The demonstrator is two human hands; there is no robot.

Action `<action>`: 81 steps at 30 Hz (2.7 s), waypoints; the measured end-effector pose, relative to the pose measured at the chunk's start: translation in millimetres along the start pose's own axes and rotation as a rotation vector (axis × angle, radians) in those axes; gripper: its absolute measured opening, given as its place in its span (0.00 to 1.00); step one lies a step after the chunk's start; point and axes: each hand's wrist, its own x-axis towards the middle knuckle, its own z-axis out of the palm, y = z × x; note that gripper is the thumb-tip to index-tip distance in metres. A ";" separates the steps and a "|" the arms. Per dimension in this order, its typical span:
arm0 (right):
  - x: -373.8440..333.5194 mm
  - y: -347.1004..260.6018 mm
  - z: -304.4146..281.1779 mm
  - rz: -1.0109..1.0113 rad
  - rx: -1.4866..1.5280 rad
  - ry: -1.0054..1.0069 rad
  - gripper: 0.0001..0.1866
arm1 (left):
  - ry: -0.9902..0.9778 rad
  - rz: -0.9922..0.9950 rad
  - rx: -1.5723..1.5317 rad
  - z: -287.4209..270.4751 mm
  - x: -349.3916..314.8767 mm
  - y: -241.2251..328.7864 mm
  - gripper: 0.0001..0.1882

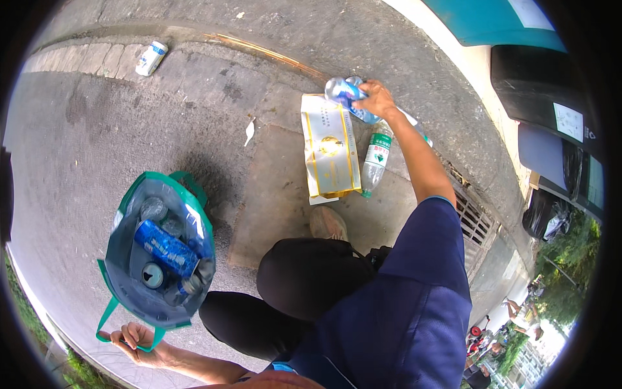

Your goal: The person empties liquid from several plastic bottles into a drain and then collects the bottles and aluminum cans into a green bag.

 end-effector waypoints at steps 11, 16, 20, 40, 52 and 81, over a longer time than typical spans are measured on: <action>43.5 -61.9 20.3 0.225 -0.487 -0.533 0.43 | 0.085 0.043 -0.024 12.9 -12.1 -6.5 0.14; 37.7 28.0 58.9 0.146 -0.051 -0.228 0.34 | 0.104 0.028 -0.122 14.1 -12.6 -12.8 0.20; -36.2 -81.7 41.5 -0.072 0.288 0.083 0.15 | -0.004 0.006 -0.127 25.1 -13.8 5.9 0.21; -286.9 -486.7 96.5 -1.642 0.389 -0.482 0.31 | 0.213 0.086 0.243 -38.4 -15.2 79.4 0.05; -84.7 13.9 19.2 0.309 -0.155 0.190 0.32 | 0.527 0.291 1.536 -114.8 -4.2 121.3 0.23; -131.1 138.6 -17.8 0.450 -0.653 -0.571 0.53 | 0.482 -0.006 1.054 -38.2 12.9 57.2 0.17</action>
